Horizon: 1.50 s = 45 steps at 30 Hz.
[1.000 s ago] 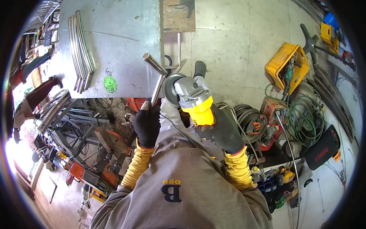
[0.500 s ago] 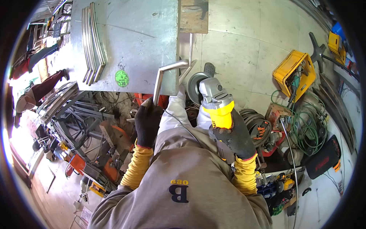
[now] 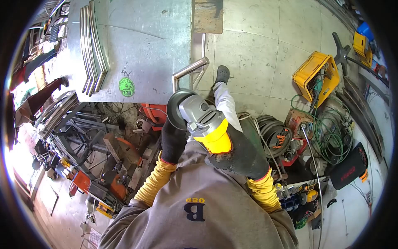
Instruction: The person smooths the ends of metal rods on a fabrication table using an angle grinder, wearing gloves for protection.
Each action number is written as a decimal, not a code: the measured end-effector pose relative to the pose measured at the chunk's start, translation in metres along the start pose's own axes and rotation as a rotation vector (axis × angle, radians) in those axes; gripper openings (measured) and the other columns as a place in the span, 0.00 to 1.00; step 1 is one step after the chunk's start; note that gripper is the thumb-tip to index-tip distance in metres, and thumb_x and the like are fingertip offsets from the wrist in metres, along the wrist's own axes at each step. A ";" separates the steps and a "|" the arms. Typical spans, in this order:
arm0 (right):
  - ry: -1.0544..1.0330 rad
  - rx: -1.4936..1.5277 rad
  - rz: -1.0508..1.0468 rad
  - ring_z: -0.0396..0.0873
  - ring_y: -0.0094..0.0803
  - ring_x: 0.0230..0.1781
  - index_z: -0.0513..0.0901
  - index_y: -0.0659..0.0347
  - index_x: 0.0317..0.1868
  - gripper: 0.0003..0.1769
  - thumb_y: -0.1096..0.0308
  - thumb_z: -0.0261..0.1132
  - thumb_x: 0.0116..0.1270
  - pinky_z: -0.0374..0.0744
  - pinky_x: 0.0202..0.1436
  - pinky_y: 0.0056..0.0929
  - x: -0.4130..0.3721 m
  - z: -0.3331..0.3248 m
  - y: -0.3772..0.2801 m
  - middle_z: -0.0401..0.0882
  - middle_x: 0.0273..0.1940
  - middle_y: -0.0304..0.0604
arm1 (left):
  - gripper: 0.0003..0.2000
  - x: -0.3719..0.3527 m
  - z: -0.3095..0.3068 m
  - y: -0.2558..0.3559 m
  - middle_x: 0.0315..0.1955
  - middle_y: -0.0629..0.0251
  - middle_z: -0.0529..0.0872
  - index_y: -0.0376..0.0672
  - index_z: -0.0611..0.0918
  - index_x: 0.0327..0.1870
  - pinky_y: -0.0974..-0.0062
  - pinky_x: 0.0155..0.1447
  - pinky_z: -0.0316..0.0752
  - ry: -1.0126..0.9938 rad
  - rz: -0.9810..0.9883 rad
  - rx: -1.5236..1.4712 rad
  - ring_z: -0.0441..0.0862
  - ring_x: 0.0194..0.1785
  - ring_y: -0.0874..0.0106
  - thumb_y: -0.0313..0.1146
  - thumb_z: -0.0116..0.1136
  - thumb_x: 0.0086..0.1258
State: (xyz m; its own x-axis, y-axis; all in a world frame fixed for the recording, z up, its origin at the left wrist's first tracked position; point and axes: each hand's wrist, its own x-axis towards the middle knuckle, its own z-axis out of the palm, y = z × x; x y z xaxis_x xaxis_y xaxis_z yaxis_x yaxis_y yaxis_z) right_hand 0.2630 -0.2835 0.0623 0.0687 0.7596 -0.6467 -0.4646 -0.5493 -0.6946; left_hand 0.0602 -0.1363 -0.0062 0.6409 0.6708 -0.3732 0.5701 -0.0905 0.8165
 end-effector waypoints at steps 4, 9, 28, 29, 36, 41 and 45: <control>-0.007 -0.185 -0.089 0.84 0.33 0.59 0.71 0.62 0.81 0.47 0.68 0.83 0.64 0.82 0.66 0.36 0.008 0.006 -0.010 0.85 0.64 0.45 | 0.17 -0.017 0.014 -0.035 0.55 0.50 0.89 0.36 0.83 0.58 0.59 0.55 0.83 -0.023 -0.151 -0.051 0.87 0.55 0.49 0.19 0.64 0.69; 0.026 -0.084 -0.049 0.83 0.33 0.60 0.71 0.64 0.81 0.48 0.69 0.84 0.63 0.80 0.69 0.35 0.011 0.009 -0.013 0.85 0.65 0.46 | 0.09 -0.008 0.012 -0.002 0.39 0.68 0.90 0.35 0.84 0.57 0.76 0.41 0.79 0.077 -0.337 -0.456 0.83 0.37 0.80 0.28 0.58 0.84; 0.061 -0.150 0.081 0.81 0.32 0.60 0.75 0.62 0.76 0.47 0.64 0.88 0.59 0.80 0.67 0.37 0.022 0.005 -0.042 0.83 0.64 0.44 | 0.13 -0.008 0.019 0.004 0.42 0.68 0.91 0.35 0.84 0.64 0.77 0.44 0.80 0.142 -0.335 -0.415 0.85 0.40 0.78 0.22 0.60 0.82; 0.045 -0.146 0.071 0.81 0.31 0.60 0.75 0.62 0.76 0.47 0.64 0.88 0.59 0.80 0.67 0.37 0.023 0.005 -0.043 0.84 0.63 0.43 | 0.13 -0.009 0.018 0.004 0.42 0.68 0.91 0.35 0.84 0.63 0.76 0.44 0.80 0.126 -0.354 -0.408 0.85 0.40 0.78 0.22 0.60 0.82; 0.024 -0.106 0.192 0.83 0.30 0.57 0.77 0.62 0.74 0.44 0.64 0.88 0.60 0.82 0.65 0.36 0.025 0.005 -0.055 0.85 0.61 0.42 | 0.08 -0.012 0.024 -0.004 0.37 0.62 0.93 0.34 0.85 0.56 0.72 0.41 0.81 0.168 -0.284 -0.280 0.88 0.36 0.74 0.23 0.60 0.81; 0.045 -0.309 -0.035 0.84 0.33 0.58 0.77 0.64 0.74 0.44 0.64 0.87 0.60 0.82 0.66 0.37 0.022 -0.001 -0.041 0.85 0.63 0.44 | 0.03 -0.005 0.017 0.012 0.32 0.58 0.93 0.35 0.85 0.47 0.69 0.38 0.81 0.153 -0.346 -0.296 0.90 0.32 0.68 0.24 0.62 0.80; 0.062 -0.296 -0.055 0.86 0.37 0.55 0.74 0.67 0.71 0.39 0.65 0.83 0.65 0.84 0.61 0.39 0.023 0.003 -0.046 0.81 0.59 0.48 | 0.13 -0.018 0.029 -0.012 0.33 0.59 0.92 0.37 0.86 0.58 0.66 0.37 0.81 0.168 -0.255 -0.250 0.90 0.32 0.66 0.22 0.68 0.76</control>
State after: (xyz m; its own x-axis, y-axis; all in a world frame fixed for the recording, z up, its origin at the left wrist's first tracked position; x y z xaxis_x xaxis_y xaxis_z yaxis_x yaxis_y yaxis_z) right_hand 0.2831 -0.2397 0.0801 0.1441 0.7732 -0.6175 -0.1820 -0.5927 -0.7846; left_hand 0.0574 -0.1686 -0.0220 0.3901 0.7615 -0.5176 0.5440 0.2629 0.7968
